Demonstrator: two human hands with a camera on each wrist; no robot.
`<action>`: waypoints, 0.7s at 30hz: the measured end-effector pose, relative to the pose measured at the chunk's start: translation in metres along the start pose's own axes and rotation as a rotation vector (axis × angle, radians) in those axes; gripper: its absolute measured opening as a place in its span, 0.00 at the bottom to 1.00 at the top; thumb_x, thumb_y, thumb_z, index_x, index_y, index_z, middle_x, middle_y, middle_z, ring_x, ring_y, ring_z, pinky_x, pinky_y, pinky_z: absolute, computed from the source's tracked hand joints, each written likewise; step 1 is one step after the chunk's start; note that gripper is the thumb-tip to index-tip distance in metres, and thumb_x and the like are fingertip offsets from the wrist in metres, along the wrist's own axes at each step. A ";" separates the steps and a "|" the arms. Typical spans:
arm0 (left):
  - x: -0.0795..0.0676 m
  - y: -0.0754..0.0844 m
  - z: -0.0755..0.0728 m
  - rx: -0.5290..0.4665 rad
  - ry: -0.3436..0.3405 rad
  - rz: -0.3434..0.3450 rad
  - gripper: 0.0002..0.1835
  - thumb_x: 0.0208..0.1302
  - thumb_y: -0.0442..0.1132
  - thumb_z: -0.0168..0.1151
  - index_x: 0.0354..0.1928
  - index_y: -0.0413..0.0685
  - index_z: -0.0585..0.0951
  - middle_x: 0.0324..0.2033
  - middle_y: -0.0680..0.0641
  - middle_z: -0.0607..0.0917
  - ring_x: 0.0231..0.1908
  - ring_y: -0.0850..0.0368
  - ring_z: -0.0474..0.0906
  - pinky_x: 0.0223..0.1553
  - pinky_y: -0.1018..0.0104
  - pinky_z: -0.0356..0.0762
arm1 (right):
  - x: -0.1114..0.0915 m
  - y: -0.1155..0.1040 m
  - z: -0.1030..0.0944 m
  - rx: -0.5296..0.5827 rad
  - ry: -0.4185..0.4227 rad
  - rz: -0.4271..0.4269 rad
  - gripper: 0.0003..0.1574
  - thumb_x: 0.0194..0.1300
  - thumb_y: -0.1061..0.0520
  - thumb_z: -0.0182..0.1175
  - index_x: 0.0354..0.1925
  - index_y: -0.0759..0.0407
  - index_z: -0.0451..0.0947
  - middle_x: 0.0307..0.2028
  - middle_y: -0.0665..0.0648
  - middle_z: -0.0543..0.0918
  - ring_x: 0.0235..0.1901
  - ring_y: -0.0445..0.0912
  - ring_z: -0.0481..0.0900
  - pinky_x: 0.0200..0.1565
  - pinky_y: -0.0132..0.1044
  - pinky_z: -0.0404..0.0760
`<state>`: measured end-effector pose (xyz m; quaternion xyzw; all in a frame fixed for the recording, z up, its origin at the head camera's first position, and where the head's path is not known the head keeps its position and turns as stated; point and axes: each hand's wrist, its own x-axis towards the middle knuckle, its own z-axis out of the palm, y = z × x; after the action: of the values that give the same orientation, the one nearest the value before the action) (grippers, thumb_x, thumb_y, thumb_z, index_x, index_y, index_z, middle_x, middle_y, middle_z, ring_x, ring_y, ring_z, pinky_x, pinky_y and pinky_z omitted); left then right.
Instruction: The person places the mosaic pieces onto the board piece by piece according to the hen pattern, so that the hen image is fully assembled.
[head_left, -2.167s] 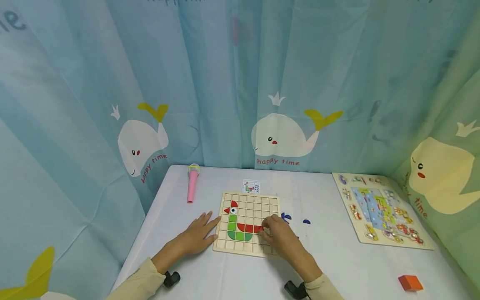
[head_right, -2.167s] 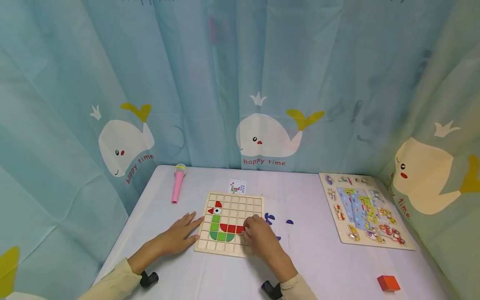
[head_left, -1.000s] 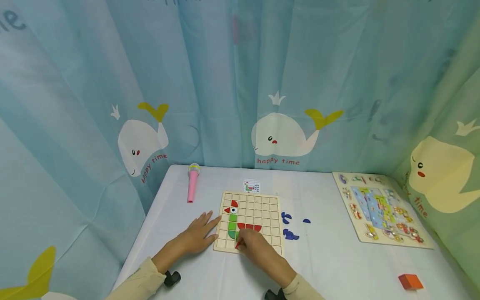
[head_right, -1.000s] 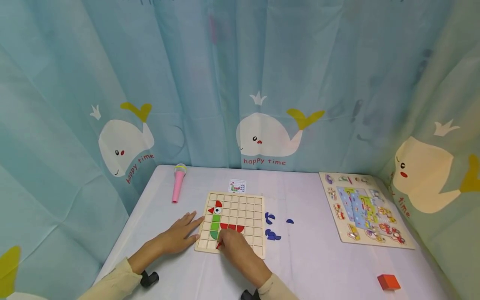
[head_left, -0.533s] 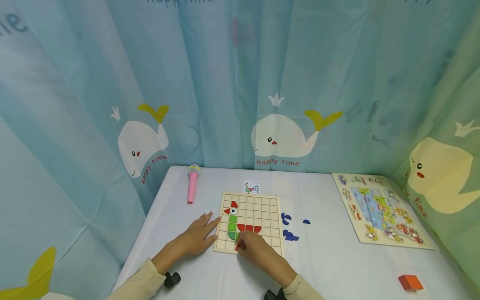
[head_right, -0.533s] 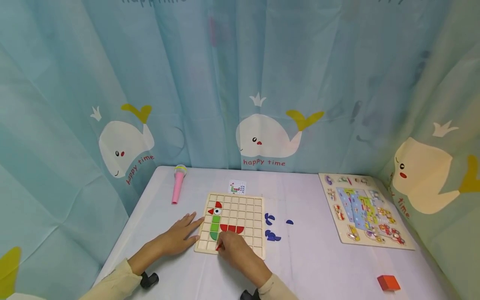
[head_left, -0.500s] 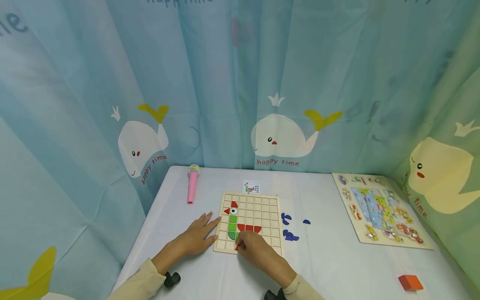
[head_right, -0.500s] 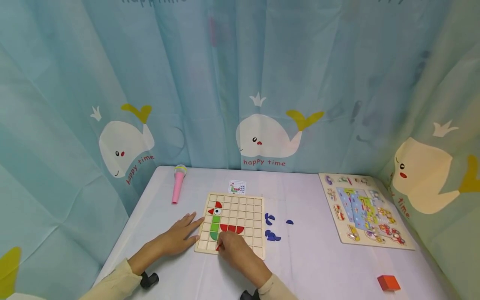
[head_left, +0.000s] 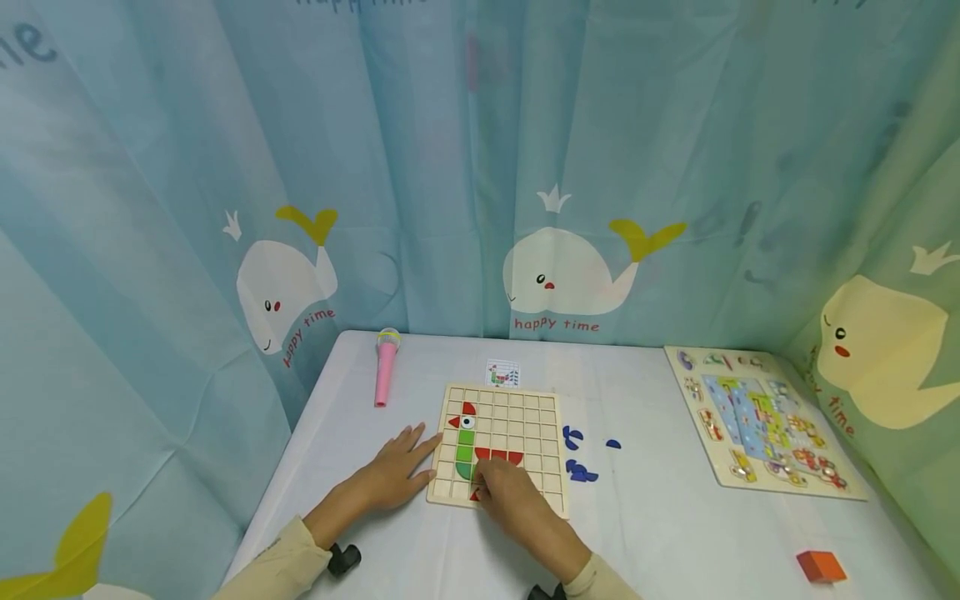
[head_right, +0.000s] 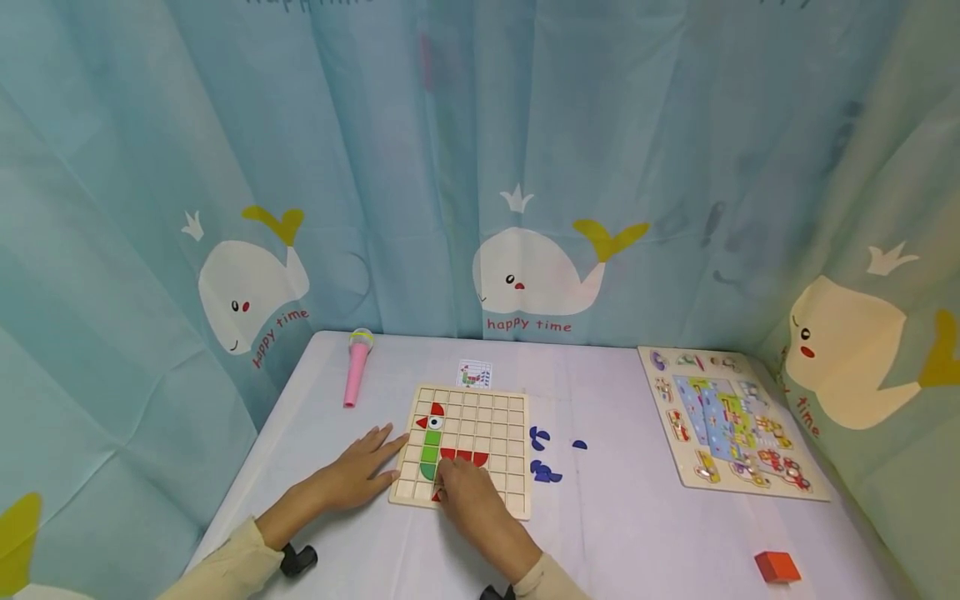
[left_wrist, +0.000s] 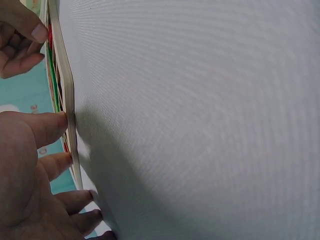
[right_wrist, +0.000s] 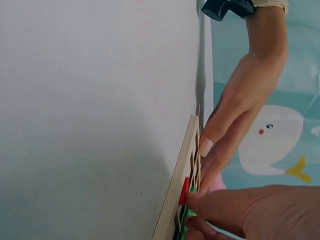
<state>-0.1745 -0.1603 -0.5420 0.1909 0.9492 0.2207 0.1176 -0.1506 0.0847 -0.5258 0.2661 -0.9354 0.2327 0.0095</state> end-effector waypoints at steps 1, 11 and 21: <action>0.000 0.000 0.000 -0.001 -0.005 -0.001 0.33 0.80 0.50 0.57 0.82 0.53 0.64 0.82 0.36 0.58 0.82 0.34 0.50 0.79 0.35 0.53 | 0.000 0.002 -0.001 0.005 0.001 0.010 0.10 0.61 0.65 0.76 0.36 0.57 0.83 0.31 0.48 0.83 0.30 0.37 0.74 0.35 0.33 0.79; 0.000 0.001 0.000 -0.003 -0.012 -0.011 0.34 0.80 0.52 0.57 0.82 0.55 0.63 0.82 0.37 0.57 0.82 0.35 0.49 0.79 0.36 0.52 | -0.001 0.057 -0.041 -0.031 0.102 0.178 0.13 0.62 0.67 0.74 0.44 0.61 0.82 0.38 0.56 0.81 0.39 0.49 0.78 0.42 0.46 0.82; 0.000 -0.001 0.000 -0.004 -0.006 0.008 0.33 0.81 0.50 0.56 0.82 0.53 0.64 0.82 0.36 0.57 0.82 0.33 0.49 0.78 0.34 0.53 | -0.021 0.140 -0.086 -0.099 0.049 0.475 0.16 0.66 0.68 0.65 0.52 0.72 0.80 0.47 0.74 0.80 0.47 0.67 0.80 0.48 0.65 0.81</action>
<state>-0.1745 -0.1608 -0.5424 0.1950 0.9477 0.2223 0.1201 -0.2118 0.2378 -0.5118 0.0320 -0.9815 0.1886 -0.0096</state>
